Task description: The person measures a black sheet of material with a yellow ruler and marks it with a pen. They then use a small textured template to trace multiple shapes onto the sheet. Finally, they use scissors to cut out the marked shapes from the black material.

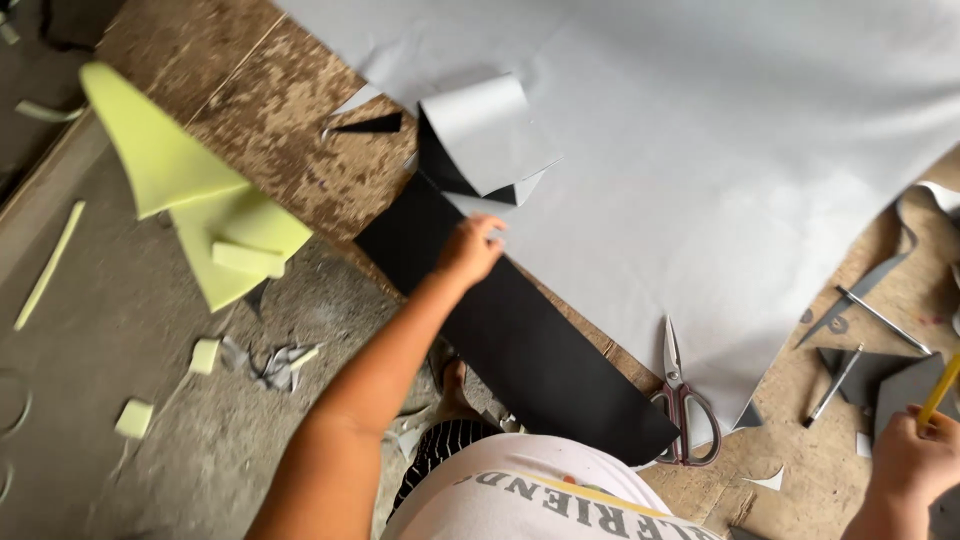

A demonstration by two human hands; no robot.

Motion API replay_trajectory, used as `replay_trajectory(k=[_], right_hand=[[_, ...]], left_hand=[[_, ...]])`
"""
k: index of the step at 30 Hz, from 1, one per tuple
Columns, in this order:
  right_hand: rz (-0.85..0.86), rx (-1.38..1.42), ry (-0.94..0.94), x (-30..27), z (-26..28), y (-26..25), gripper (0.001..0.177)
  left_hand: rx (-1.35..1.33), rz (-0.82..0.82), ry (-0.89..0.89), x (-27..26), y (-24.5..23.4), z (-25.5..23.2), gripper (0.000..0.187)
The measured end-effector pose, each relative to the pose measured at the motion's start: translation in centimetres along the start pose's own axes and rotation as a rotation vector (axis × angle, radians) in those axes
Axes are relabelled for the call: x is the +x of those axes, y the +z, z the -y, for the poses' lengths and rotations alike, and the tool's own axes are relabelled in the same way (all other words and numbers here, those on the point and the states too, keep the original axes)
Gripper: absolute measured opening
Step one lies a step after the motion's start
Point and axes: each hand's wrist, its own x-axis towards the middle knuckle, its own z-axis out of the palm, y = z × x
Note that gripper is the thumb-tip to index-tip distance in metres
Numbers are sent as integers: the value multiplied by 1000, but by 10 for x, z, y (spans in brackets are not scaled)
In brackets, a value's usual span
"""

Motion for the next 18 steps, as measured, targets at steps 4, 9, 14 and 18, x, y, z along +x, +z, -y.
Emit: replay_trajectory(k=[4, 9, 14, 18], right_hand=[[-44, 19, 3, -69, 61, -20, 36], [204, 70, 400, -175, 170, -48, 48], [207, -72, 445, -258, 207, -33, 37], [301, -34, 503, -300, 234, -29, 43]], left_hand=[[111, -123, 46, 84, -27, 73, 35], [166, -304, 66, 189, -30, 163, 66], [414, 192, -175, 258, -61, 147, 63], [188, 135, -218, 314, -53, 157, 21]])
